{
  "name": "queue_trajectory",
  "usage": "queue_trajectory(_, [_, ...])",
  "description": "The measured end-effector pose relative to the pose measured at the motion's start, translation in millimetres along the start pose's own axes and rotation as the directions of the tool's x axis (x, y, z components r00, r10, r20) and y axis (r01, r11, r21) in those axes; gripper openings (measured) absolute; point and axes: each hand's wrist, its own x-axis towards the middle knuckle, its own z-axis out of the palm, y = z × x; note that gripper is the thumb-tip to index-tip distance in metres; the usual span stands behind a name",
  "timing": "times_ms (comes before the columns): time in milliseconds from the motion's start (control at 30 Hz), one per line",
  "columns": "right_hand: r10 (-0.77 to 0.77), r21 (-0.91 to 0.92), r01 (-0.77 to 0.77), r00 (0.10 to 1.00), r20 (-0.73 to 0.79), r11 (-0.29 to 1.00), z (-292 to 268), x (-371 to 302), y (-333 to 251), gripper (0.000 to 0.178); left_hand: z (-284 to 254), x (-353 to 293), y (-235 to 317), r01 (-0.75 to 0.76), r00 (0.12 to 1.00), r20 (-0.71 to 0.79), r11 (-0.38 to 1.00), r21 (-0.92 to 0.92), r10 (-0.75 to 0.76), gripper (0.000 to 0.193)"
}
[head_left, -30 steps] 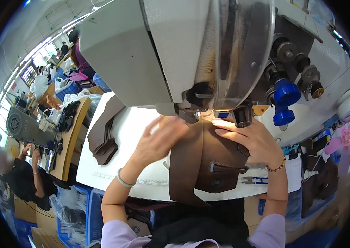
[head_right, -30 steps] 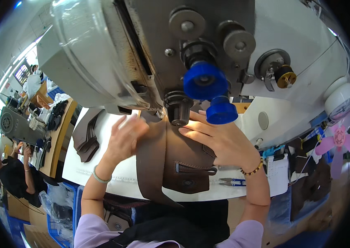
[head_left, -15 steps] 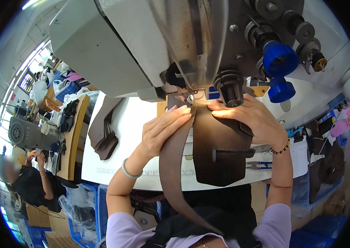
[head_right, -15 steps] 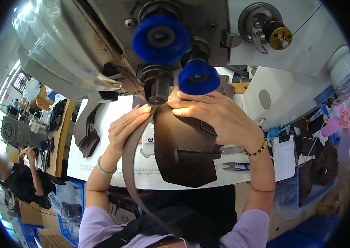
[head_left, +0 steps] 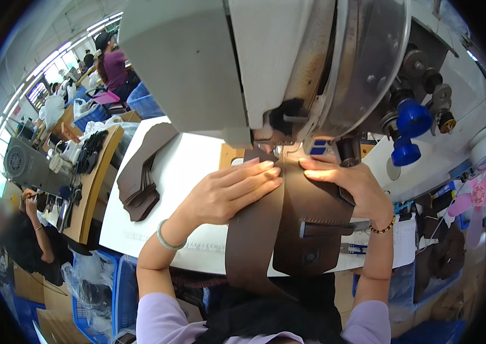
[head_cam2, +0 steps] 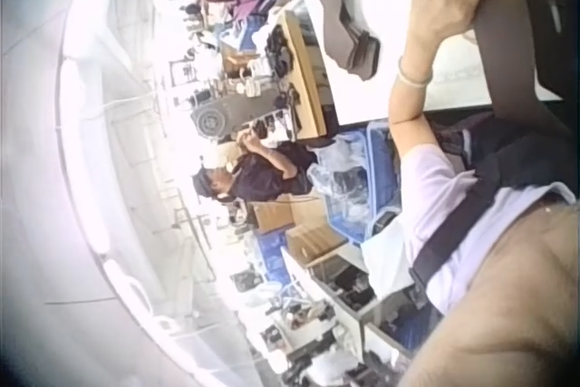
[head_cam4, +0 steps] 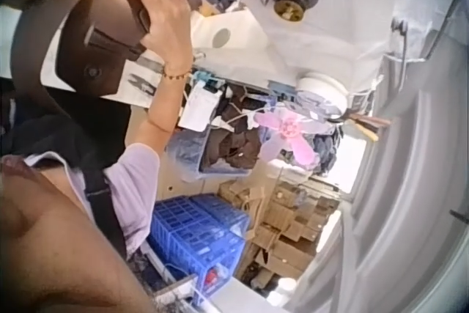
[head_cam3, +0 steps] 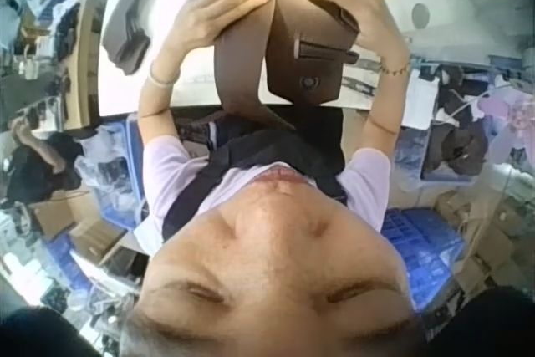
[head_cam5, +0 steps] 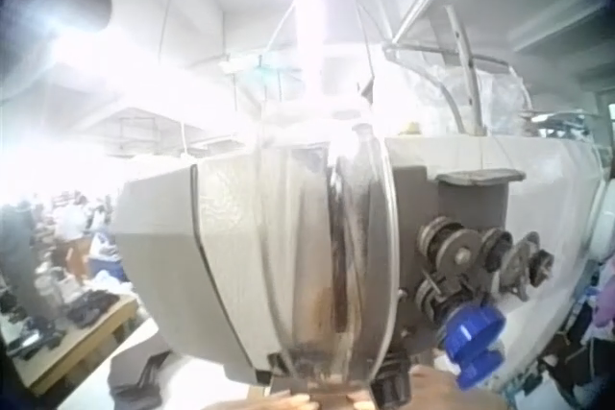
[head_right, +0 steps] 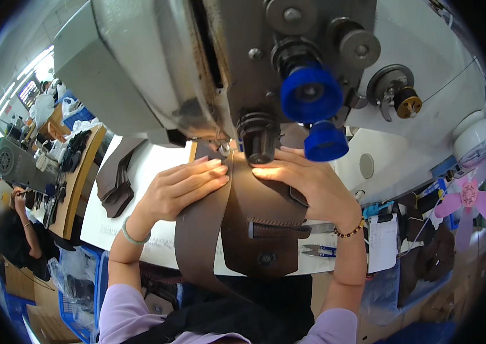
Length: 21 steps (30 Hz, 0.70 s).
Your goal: Stitching leather panels to form a shoe upper using an industrial sewing machine.
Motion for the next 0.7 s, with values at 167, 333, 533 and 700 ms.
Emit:
queue_trajectory(167, [0.050,-0.066,-0.049,0.998,0.025,0.997,-0.6,-3.7,-0.6,0.049,-0.9,2.8,5.3,0.048,0.999,0.007,0.998,-0.042,-0.048,0.038])
queue_trajectory(333, [0.030,-0.099,-0.031,1.000,-0.004,0.995,-2.5,-2.5,1.2,0.049,-2.1,2.3,5.7,0.083,0.994,0.076,0.994,-0.074,-0.077,0.042])
queue_trajectory(533, [0.067,-0.072,-0.068,0.998,-0.019,0.995,2.9,-2.2,10.3,0.044,4.4,2.1,-2.6,0.085,0.996,0.031,0.992,-0.094,-0.082,0.049])
queue_trajectory(700, [0.140,-0.232,-0.132,0.990,0.021,0.964,1.9,-10.1,9.0,0.049,11.5,-4.6,-3.7,0.081,0.997,0.022,0.995,-0.063,-0.079,0.057])
